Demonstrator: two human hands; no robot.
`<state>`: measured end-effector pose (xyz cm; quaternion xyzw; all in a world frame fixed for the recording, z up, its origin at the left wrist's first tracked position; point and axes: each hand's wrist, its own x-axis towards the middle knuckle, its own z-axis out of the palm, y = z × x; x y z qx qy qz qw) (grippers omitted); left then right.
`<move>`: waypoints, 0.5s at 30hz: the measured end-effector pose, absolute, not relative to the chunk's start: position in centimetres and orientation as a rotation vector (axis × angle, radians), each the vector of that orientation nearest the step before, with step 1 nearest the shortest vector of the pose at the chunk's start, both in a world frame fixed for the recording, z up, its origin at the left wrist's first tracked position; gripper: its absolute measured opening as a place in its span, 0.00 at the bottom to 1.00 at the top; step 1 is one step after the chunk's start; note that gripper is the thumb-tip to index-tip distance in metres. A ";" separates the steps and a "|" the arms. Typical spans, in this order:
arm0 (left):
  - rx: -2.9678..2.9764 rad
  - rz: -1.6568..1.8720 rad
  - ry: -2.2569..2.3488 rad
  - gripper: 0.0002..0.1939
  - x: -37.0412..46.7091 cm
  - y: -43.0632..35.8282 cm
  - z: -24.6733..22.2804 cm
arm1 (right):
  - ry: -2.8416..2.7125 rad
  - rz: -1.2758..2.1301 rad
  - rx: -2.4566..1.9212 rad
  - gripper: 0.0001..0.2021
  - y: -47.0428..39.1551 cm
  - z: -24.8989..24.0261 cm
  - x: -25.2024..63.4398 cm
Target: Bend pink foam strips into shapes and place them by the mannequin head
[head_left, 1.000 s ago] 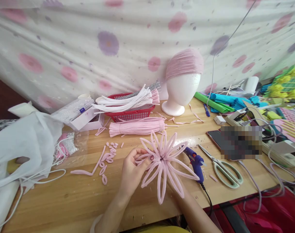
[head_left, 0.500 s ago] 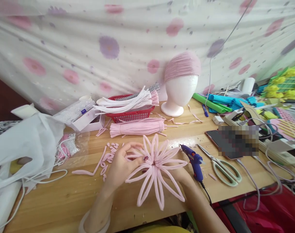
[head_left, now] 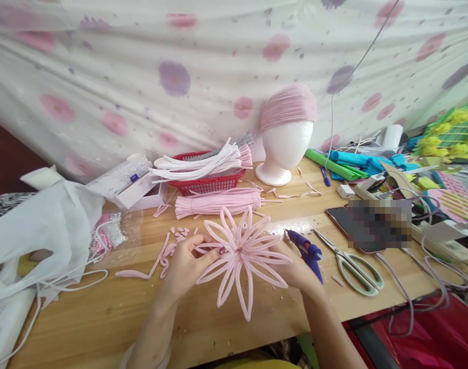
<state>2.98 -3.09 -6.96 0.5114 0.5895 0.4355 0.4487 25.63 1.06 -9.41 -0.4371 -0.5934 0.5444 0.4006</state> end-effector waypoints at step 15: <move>1.282 1.144 1.517 0.14 2.9 -2.5 -7.6 | -1.526 1.090 -1.240 0.24 0.9 -8.1 23.1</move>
